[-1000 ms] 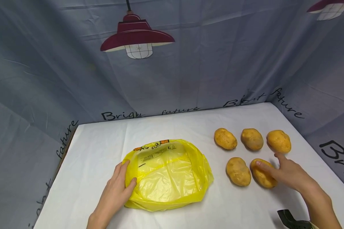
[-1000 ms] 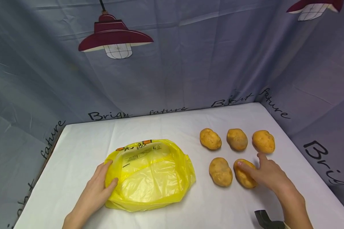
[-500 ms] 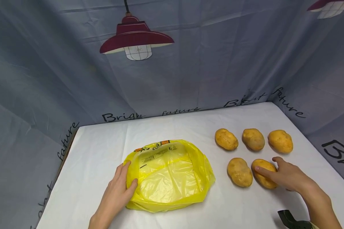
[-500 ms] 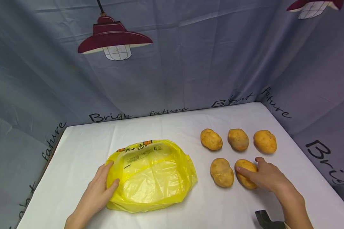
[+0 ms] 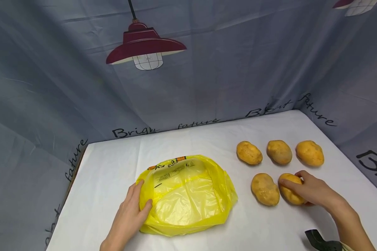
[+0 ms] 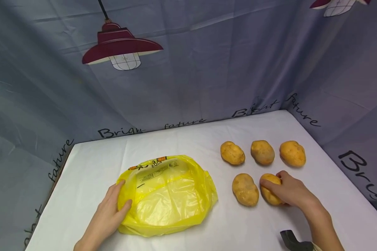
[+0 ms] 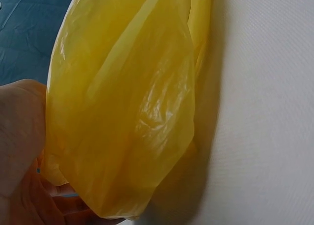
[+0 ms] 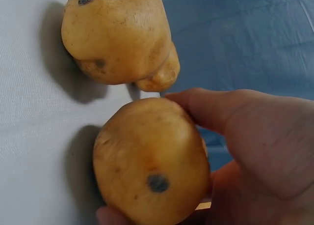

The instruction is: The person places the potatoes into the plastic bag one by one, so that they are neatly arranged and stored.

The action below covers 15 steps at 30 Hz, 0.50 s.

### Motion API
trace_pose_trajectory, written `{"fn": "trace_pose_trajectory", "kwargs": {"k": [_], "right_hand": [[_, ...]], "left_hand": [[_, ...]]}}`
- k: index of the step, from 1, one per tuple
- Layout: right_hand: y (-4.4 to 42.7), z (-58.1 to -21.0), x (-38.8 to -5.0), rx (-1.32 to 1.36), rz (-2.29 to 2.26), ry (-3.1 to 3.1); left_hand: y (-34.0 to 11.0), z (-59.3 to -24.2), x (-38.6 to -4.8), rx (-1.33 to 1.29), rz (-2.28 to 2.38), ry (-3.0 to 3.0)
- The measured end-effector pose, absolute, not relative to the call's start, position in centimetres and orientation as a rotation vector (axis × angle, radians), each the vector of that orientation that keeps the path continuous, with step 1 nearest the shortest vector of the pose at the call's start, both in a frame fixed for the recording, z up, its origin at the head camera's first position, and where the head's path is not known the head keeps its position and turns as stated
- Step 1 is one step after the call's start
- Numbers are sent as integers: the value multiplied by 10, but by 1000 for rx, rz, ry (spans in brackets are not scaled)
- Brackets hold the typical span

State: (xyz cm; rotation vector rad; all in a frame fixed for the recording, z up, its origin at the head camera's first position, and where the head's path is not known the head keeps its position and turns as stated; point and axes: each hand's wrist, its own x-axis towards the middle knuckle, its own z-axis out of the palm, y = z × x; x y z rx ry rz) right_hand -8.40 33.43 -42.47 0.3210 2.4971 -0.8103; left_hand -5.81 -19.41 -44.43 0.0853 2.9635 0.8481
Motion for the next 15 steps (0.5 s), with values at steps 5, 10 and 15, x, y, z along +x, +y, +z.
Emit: {"fn": "trace_pose_trajectory", "kwargs": {"k": [5, 10, 15], "right_hand": [[343, -428, -84, 350, -993, 2417], [357, -431, -82, 367, -1252, 2280], [367, -436, -80, 361, -1441, 2165]], "left_hand": [[-194, -446, -58, 79, 830, 2973], [-194, -447, -60, 78, 833, 2969], [-193, -447, -61, 72, 837, 2961]]}}
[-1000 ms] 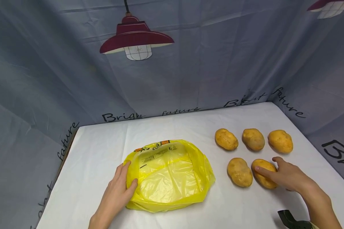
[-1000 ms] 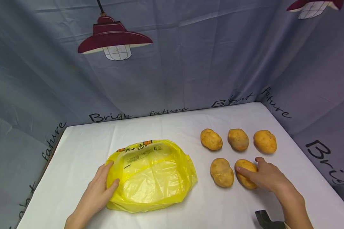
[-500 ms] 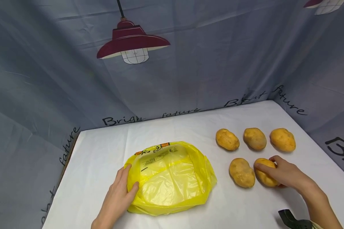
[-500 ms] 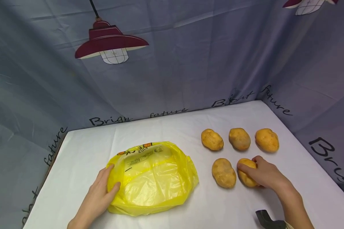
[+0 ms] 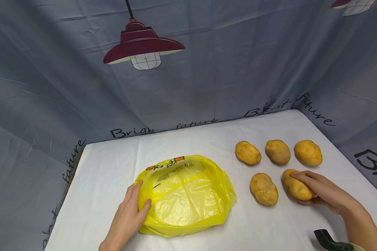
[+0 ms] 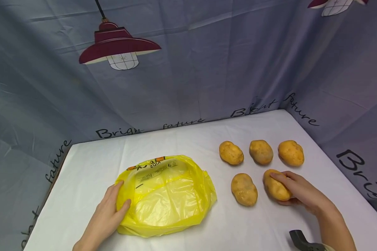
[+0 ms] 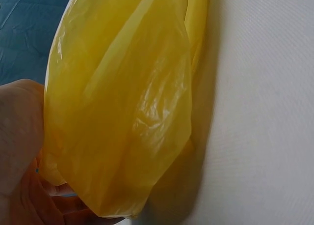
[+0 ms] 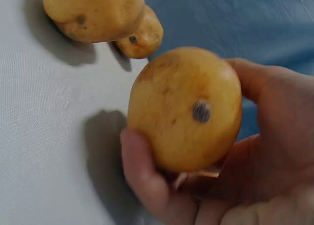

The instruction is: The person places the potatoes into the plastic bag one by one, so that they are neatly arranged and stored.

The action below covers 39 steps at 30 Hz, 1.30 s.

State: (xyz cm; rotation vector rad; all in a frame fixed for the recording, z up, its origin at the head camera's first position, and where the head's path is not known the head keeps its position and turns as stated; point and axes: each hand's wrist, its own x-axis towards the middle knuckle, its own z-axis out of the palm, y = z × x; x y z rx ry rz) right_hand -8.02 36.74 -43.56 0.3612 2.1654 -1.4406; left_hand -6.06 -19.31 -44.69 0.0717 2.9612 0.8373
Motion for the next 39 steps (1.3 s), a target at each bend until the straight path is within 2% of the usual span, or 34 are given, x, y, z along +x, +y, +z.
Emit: {"fn": "trace_pose_trajectory", "kwargs": {"k": [5, 9, 13, 17, 39], "right_hand": [[378, -440, -78, 264, -1888, 1816], [387, -441, -75, -25, -2306, 1209], [384, -440, -76, -280, -2460, 665], [378, -435, -78, -382, -2495, 460], [360, -417, -90, -223, -2578, 579]], "left_hand": [[-193, -447, -60, 73, 853, 2959], [-193, -448, -60, 80, 862, 2966], [-194, -448, -59, 81, 867, 2968], [-195, -448, -58, 78, 871, 2964], [-195, -449, -56, 90, 900, 2959]]}}
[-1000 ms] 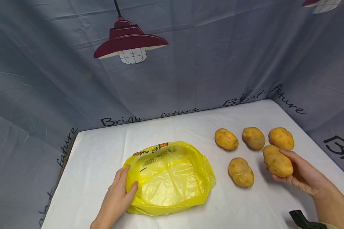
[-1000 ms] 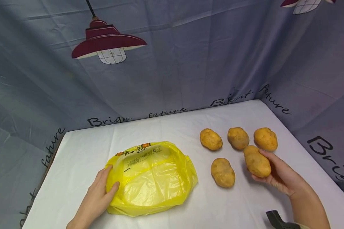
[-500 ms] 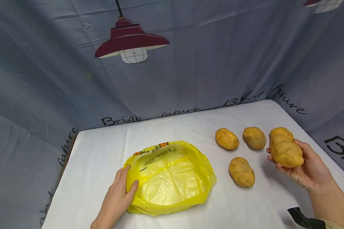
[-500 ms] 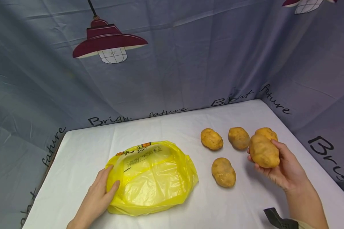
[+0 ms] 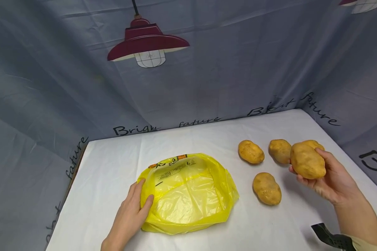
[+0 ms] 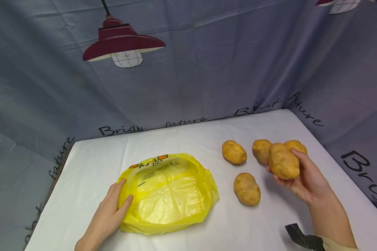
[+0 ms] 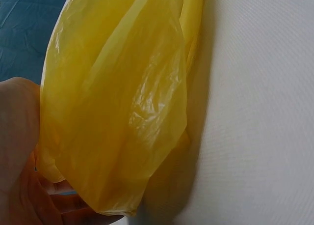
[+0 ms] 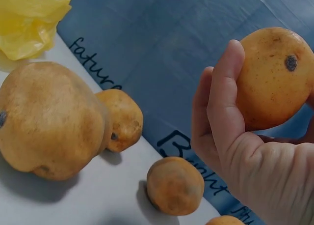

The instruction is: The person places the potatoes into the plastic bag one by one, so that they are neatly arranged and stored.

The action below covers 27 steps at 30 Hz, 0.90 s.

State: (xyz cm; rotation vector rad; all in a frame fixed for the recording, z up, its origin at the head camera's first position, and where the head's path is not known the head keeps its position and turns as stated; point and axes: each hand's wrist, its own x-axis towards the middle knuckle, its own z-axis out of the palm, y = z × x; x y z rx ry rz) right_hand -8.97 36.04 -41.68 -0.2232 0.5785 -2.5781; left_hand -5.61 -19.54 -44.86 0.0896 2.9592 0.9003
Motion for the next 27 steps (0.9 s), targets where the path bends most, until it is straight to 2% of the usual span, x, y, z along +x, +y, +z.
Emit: {"fn": "trace_pose_trajectory", "kwargs": {"k": [8, 18, 27], "right_hand": [[348, -405, -103, -185, -2557, 651], [308, -383, -125, -225, -2414, 756], [263, -361, -136, -167, -2282, 1194]], "left_hand": [[-195, -448, -58, 107, 898, 2966], [-195, -447, -57, 102, 891, 2970], [-194, -447, -57, 136, 887, 3004]]}}
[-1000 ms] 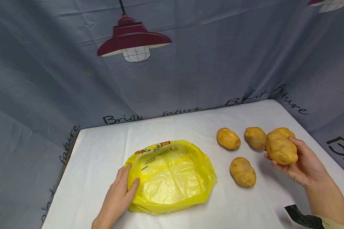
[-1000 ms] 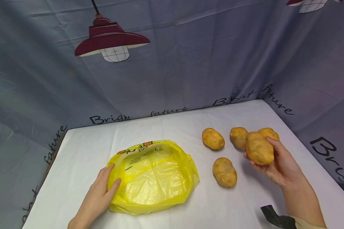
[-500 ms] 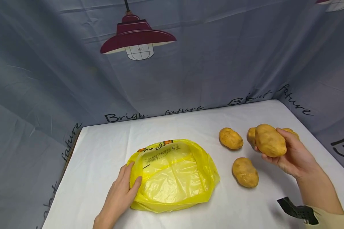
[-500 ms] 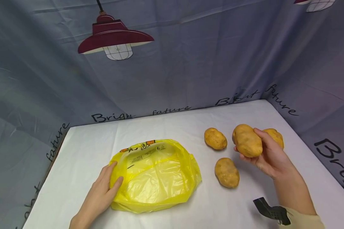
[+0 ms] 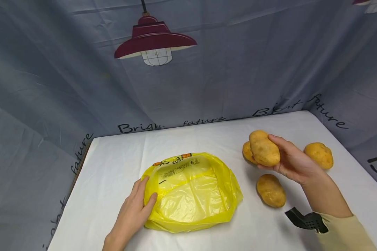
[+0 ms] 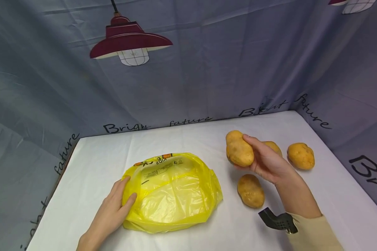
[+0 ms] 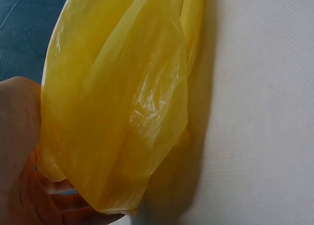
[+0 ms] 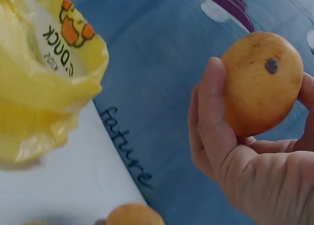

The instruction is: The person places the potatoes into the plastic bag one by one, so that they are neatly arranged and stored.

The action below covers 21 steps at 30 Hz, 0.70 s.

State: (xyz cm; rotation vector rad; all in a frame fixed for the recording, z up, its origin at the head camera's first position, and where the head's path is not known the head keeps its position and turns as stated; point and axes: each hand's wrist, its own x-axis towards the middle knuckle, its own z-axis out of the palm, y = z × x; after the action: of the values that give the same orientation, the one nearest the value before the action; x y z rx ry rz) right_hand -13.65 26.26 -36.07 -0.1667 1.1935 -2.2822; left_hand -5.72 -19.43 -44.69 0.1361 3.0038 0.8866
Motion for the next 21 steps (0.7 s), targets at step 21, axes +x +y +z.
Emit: {"fn": "trace_pose_trajectory", "kwargs": {"k": [21], "right_hand": [[192, -328, -161, -245, -1937, 1604]], "left_hand": [[-194, -446, -57, 139, 852, 3009]]}}
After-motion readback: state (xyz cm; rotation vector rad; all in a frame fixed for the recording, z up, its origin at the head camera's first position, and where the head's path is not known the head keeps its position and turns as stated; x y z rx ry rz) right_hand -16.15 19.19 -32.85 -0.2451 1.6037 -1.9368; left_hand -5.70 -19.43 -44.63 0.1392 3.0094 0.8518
